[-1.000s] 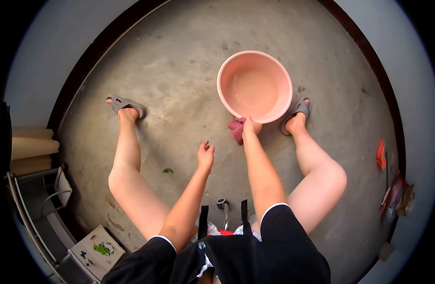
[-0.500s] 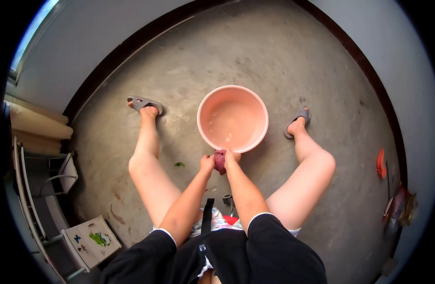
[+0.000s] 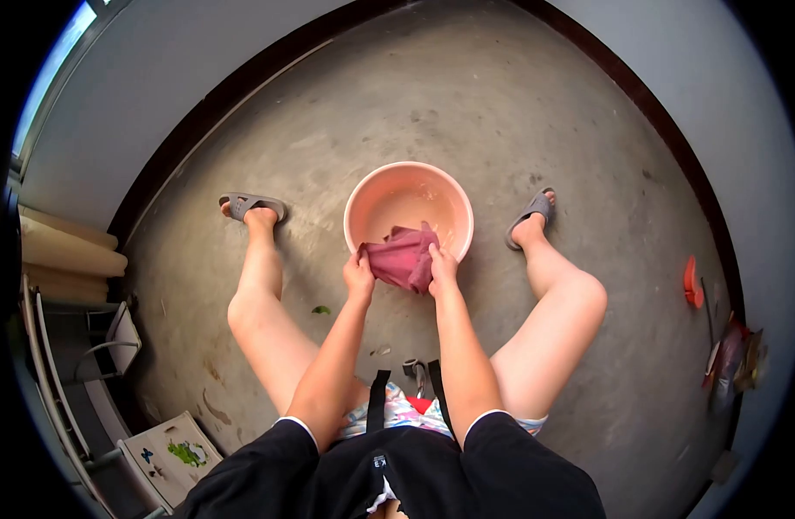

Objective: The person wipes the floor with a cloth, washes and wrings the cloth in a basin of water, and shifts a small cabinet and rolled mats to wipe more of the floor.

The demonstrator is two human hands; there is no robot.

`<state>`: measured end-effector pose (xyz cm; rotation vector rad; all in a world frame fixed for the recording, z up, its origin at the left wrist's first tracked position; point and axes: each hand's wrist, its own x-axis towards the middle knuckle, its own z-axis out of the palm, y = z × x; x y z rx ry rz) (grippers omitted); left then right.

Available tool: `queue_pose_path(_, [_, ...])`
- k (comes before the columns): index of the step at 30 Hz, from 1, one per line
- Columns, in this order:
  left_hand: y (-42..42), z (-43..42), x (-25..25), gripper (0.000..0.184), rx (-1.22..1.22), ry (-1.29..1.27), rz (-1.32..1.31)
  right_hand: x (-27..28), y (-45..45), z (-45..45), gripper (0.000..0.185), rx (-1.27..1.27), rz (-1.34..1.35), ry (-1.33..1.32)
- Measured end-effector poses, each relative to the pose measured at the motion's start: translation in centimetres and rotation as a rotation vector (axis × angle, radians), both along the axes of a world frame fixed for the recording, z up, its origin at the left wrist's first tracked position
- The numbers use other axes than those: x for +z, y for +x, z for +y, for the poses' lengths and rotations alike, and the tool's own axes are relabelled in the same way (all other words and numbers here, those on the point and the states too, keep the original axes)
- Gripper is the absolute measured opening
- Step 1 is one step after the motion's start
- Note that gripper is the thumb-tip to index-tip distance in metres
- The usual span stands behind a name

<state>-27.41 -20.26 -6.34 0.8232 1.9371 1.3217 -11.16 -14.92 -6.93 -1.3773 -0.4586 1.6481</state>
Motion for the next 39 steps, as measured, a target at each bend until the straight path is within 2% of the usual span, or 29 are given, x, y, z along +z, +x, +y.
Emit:
queue_pose_path(1, [-0.2,0.8,1.2,0.034,0.103,-0.044,-0.287,0.0,0.0,1.0,0.033,-0.003,0.003,-0.007])
queue_pose_path(2, [-0.4,1.4,1.9,0.036,0.199,-0.088,-0.579,0.0,0.0,1.5,0.032,-0.016,-0.165,0.066])
queue_pose_path(3, [-0.3,2.2,1.8,0.037,0.258,-0.006,-0.66,-0.2,0.0,2.4,0.031,-0.017,-0.328,0.135])
queue_pose_path(4, [-0.5,3.1,0.0,0.037,0.262,-0.019,-0.657,-0.8,0.1,3.3,0.031,-0.016,-0.326,0.122])
queue_pose_path(6, [-1.2,4.9,-4.3,0.035,0.229,0.138,-0.464,-2.3,0.0,5.1,0.031,0.057,-0.625,0.297])
queue_pose_path(7, [-1.1,5.7,-4.0,0.034,0.256,0.166,-0.301,-1.3,-0.3,5.6,0.028,0.075,-0.703,0.283])
queue_pose_path(8, [-1.2,6.5,-3.8,0.034,0.258,0.149,-0.299,-0.8,-0.3,6.2,0.028,0.081,-0.703,0.267])
queue_pose_path(10, [-1.7,7.3,-2.1,0.035,0.421,0.05,-0.146,-1.4,-0.4,6.6,0.023,0.005,-1.333,0.346])
queue_pose_path(12, [-1.9,7.7,-1.7,0.035,0.455,0.026,-0.054,-3.4,0.0,7.6,0.023,-0.012,-1.382,0.347])
queue_pose_path(14, [-1.7,8.0,-2.9,0.037,0.251,-0.1,0.256,-4.6,-0.3,8.1,0.031,0.167,-1.566,0.504])
queue_pose_path(15, [-1.1,8.0,-3.9,0.051,0.117,-0.103,0.389,-5.5,-0.8,8.1,0.041,0.339,-1.679,0.498])
queue_pose_path(16, [0.2,7.8,-4.7,0.051,0.106,-0.115,0.385,-6.9,-0.3,8.1,0.048,0.464,-1.597,0.529])
queue_pose_path(18, [1.3,7.9,-6.6,0.068,-0.332,-0.363,0.638,-8.9,-1.9,7.7,0.053,0.626,-1.566,0.482])
queue_pose_path(19, [1.7,7.9,-7.7,0.071,-0.533,-0.482,0.669,-9.6,-2.4,7.4,0.055,0.716,-1.56,0.443])
queue_pose_path(22, [2.1,8.0,-10.5,0.069,-0.651,-0.593,0.786,-10.9,-3.2,7.1,0.053,0.864,-1.61,0.426])
queue_pose_path(24, [1.8,8.9,-11.2,0.066,-0.671,-0.652,0.819,-11.0,-1.8,8.4,0.047,1.137,-1.596,0.739])
queue_pose_path(25, [1.0,9.1,-10.0,0.065,-0.705,-0.626,0.787,-10.2,-1.5,9.4,0.042,1.127,-1.575,0.922])
queue_pose_path(26, [0.7,9.2,-9.4,0.064,-0.737,-0.6,0.759,-9.8,-1.0,10.1,0.042,1.14,-1.571,0.918])
queue_pose_path(28, [0.1,9.1,-9.5,0.066,-0.642,-0.534,0.783,-9.3,-1.0,11.4,0.042,0.97,-1.521,0.775])
queue_pose_path(29, [0.2,9.1,-9.4,0.067,-0.483,-0.586,0.643,-10.6,-1.5,11.0,0.044,0.834,-1.569,0.672])
queue_pose_path(30, [1.0,10.1,-9.7,0.068,-0.325,-0.643,0.502,-10.8,-2.2,11.4,0.044,0.843,-1.564,0.675])
queue_pose_path(31, [1.5,10.6,-9.4,0.07,-0.202,-0.69,0.401,-10.3,-4.0,10.5,0.046,0.669,-1.551,0.431])
queue_pose_path(32, [1.9,11.3,-9.3,0.07,-0.193,-0.686,0.395,-9.8,-5.4,10.0,0.048,0.495,-1.517,0.197])
queue_pose_path(34, [2.3,12.4,-9.3,0.069,0.067,-0.71,-0.143,-10.1,-7.4,9.3,0.046,0.409,-1.37,0.148])
queue_pose_path(35, [2.5,12.8,-9.7,0.069,0.165,-0.558,-0.414,-10.9,-7.8,9.4,0.042,0.347,-1.023,0.152])
queue_pose_path(36, [3.0,13.0,-12.8,0.064,0.21,-0.487,-0.448,-12.0,-8.1,9.4,0.038,0.285,-0.679,0.151])
queue_pose_path(38, [0.7,13.4,-12.2,0.047,0.256,-0.254,-1.117,-11.2,-9.0,8.9,0.026,0.204,-0.453,0.154])
queue_pose_path(39, [-0.7,13.4,-9.6,0.045,0.121,-0.282,-1.437,-9.5,-9.2,8.8,0.018,0.228,-0.424,0.099])
